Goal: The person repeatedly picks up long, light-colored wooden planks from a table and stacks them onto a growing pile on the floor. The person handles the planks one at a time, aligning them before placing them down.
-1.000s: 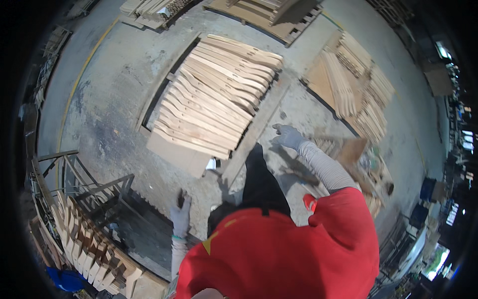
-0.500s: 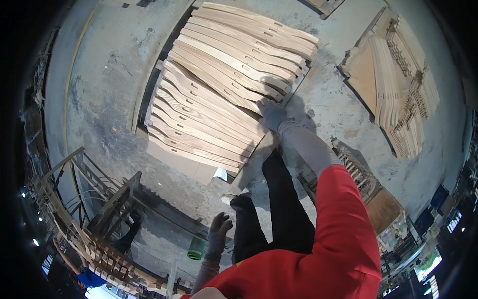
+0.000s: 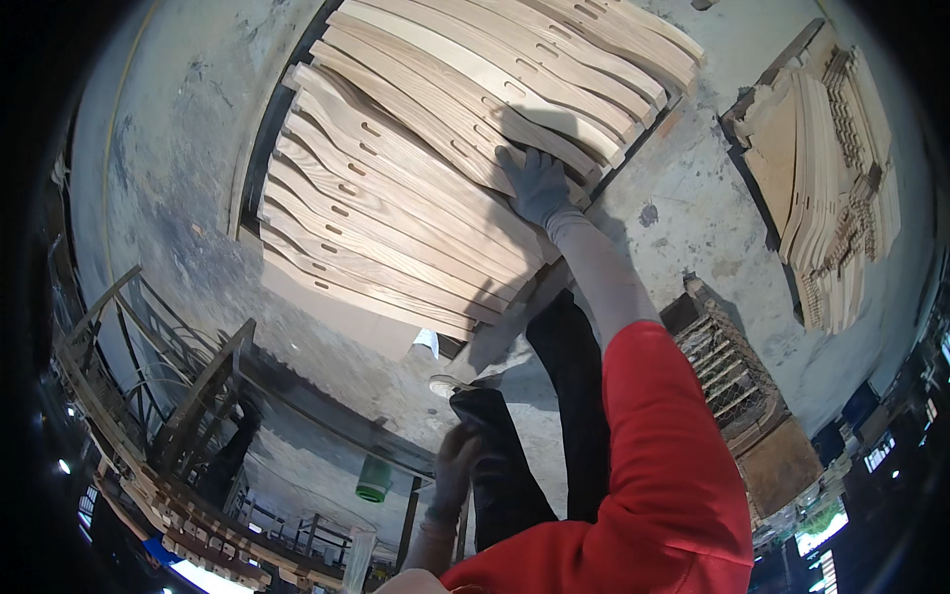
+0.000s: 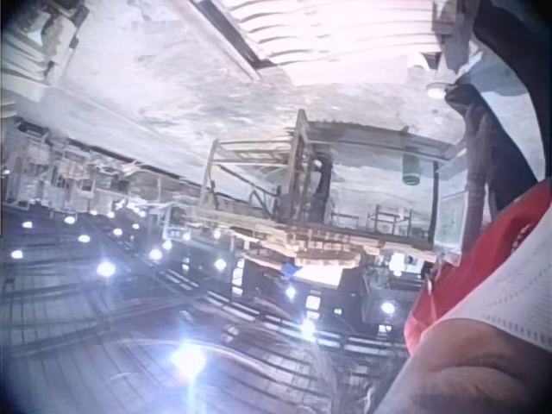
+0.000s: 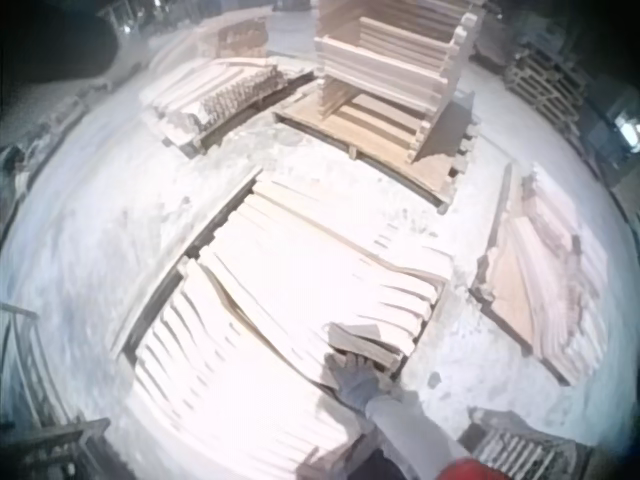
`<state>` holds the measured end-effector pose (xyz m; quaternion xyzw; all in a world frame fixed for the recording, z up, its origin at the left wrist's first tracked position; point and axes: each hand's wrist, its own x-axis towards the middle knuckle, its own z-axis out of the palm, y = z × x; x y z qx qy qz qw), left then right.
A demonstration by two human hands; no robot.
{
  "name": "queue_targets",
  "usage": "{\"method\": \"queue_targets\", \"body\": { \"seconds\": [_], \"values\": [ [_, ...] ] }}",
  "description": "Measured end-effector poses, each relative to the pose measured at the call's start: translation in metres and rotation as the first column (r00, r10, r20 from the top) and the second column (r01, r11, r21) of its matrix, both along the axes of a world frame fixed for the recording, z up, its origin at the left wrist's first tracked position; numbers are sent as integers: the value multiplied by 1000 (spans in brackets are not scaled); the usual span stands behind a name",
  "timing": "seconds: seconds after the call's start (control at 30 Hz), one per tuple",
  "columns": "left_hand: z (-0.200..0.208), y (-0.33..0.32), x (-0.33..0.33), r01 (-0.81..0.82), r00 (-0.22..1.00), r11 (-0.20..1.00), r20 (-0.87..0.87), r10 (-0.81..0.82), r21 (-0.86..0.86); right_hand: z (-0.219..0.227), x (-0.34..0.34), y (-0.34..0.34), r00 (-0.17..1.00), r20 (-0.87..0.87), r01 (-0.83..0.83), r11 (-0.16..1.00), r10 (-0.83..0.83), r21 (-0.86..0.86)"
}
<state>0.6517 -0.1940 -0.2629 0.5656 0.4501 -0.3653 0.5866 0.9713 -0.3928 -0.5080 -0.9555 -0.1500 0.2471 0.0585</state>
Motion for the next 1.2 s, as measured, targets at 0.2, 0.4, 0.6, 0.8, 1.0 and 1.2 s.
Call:
{"method": "queue_targets", "body": {
  "seconds": [0.2,0.4,0.6,0.8,1.0,1.2],
  "values": [
    [-50,-14,111,-84,917,977,368,152,-194,91,7,-14,997,-73,47,985,-35,164],
    [-75,-42,230,-557,650,265,-215,728,-787,215,-44,-28,920,-381,269,856,-92,441],
    [-73,-51,246,-540,747,523,-90,659,-659,271,-108,-29,601,-797,459,844,-63,279],
    [-64,-3,188,-452,867,694,-94,489,-560,131,-29,-43,846,-533,187,932,8,311],
    [-41,49,133,-157,961,876,134,242,-457,8,83,-20,958,219,167,982,-184,90],
    [-19,108,49,-411,909,857,-60,413,-312,-20,96,24,968,213,175,962,-129,-210]
  ]
}}
